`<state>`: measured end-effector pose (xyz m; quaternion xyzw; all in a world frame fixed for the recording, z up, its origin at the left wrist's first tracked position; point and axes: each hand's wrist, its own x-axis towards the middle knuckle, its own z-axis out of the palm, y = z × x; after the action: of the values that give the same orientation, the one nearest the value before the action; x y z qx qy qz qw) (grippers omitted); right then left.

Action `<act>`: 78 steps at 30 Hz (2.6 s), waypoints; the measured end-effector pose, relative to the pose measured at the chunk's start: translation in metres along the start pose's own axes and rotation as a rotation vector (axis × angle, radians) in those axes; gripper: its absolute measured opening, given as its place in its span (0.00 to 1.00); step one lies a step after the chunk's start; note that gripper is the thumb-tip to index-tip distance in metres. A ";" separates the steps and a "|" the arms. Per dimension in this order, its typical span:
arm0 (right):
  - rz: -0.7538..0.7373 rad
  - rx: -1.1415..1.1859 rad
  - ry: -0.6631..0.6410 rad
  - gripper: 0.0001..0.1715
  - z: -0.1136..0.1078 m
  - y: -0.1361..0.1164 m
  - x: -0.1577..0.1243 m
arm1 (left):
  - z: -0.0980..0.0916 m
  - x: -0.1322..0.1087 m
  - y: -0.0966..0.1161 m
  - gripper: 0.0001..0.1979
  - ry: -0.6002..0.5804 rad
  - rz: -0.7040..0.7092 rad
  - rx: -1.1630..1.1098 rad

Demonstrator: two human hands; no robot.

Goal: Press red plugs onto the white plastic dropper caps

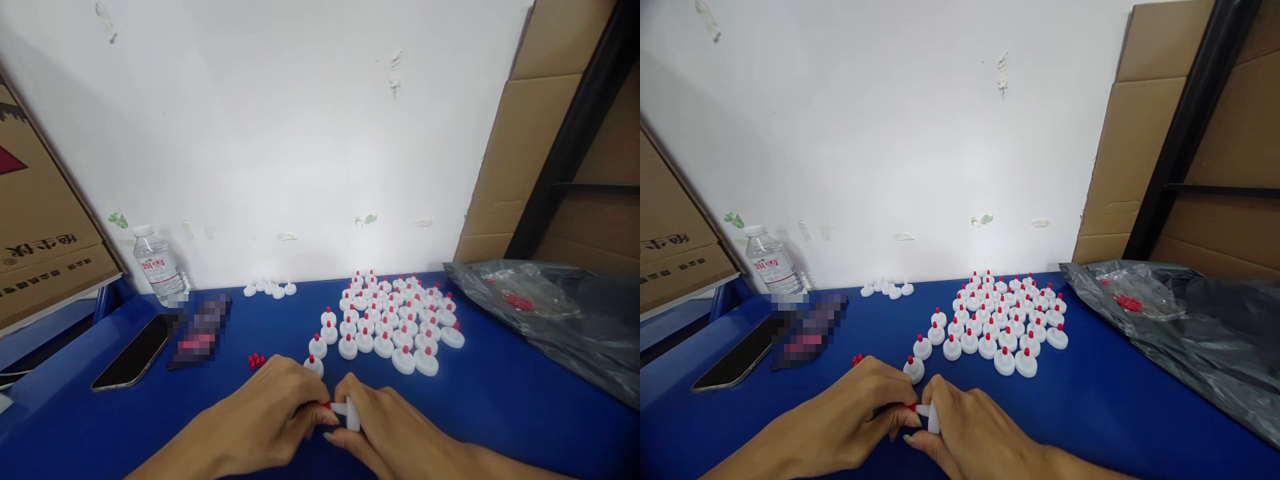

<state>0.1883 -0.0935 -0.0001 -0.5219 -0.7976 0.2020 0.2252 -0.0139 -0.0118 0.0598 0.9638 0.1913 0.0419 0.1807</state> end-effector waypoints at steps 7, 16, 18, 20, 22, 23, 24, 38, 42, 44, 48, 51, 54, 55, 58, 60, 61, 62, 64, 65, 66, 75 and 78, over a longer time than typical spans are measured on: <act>0.005 0.044 -0.054 0.09 0.002 0.002 0.004 | 0.003 0.001 0.000 0.15 -0.030 -0.015 -0.070; -0.047 0.205 -0.003 0.07 -0.017 -0.006 0.003 | 0.009 0.002 -0.001 0.14 0.095 0.034 0.026; -0.077 0.195 -0.001 0.09 -0.017 -0.006 0.003 | 0.009 -0.001 -0.001 0.14 0.140 0.033 0.046; -0.086 0.192 0.002 0.16 -0.015 -0.005 0.003 | 0.008 -0.003 0.000 0.13 0.181 0.016 0.058; -0.074 0.192 0.030 0.24 -0.012 -0.004 0.002 | 0.007 -0.004 0.001 0.14 0.178 0.000 0.059; -0.064 0.195 0.059 0.26 -0.011 -0.004 0.001 | 0.006 -0.004 0.002 0.15 0.164 -0.008 0.062; -0.053 0.197 0.097 0.26 -0.009 -0.003 0.001 | 0.006 -0.004 0.002 0.15 0.145 -0.020 0.070; -0.172 -0.054 0.123 0.11 -0.003 -0.003 0.000 | 0.004 0.007 -0.010 0.09 0.279 -0.159 0.033; -0.143 -0.086 0.084 0.10 -0.002 -0.003 0.001 | -0.005 0.007 -0.032 0.12 0.485 -0.222 0.118; -0.147 -0.088 0.083 0.10 0.000 -0.001 0.000 | -0.011 0.007 -0.048 0.12 0.583 -0.278 0.229; -0.171 -0.153 0.157 0.23 0.007 0.003 -0.002 | -0.020 0.005 -0.081 0.12 0.599 -0.399 0.385; -0.187 -0.216 0.158 0.28 0.009 0.005 -0.002 | -0.022 0.004 -0.100 0.14 0.594 -0.417 0.399; -0.192 -0.229 0.140 0.32 0.006 0.005 -0.001 | -0.021 0.003 -0.114 0.16 0.601 -0.421 0.398; -0.185 -0.230 0.145 0.34 0.005 0.004 -0.001 | -0.021 0.003 -0.117 0.17 0.602 -0.417 0.398; -0.164 -0.250 0.146 0.38 0.003 0.004 -0.001 | -0.019 0.004 -0.126 0.20 0.577 -0.380 0.400; -0.161 -0.279 0.139 0.39 0.003 0.004 0.000 | -0.015 0.004 -0.131 0.21 0.541 -0.345 0.404; -0.159 -0.297 0.141 0.40 0.004 0.005 0.000 | -0.013 0.005 -0.133 0.22 0.524 -0.331 0.405; -0.160 -0.315 0.145 0.40 0.004 0.006 0.000 | -0.011 0.005 -0.135 0.24 0.504 -0.323 0.406; -0.160 -0.339 0.149 0.40 0.005 0.007 0.001 | -0.007 0.006 -0.139 0.26 0.450 -0.316 0.407; -0.158 -0.344 0.145 0.40 0.005 0.007 0.002 | -0.005 0.007 -0.140 0.27 0.418 -0.312 0.409; -0.157 -0.345 0.145 0.39 0.005 0.007 0.002 | -0.004 0.007 -0.142 0.28 0.387 -0.307 0.412; -0.129 -0.305 0.162 0.39 0.005 0.008 0.001 | -0.002 0.008 -0.148 0.28 0.336 -0.344 0.387; -0.112 -0.285 0.117 0.37 0.003 0.006 0.001 | -0.007 0.008 -0.144 0.27 0.352 -0.338 0.388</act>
<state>0.1913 -0.0904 -0.0056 -0.5142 -0.8315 0.0430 0.2059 -0.0585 0.1173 0.0138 0.9129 0.3815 0.1401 -0.0382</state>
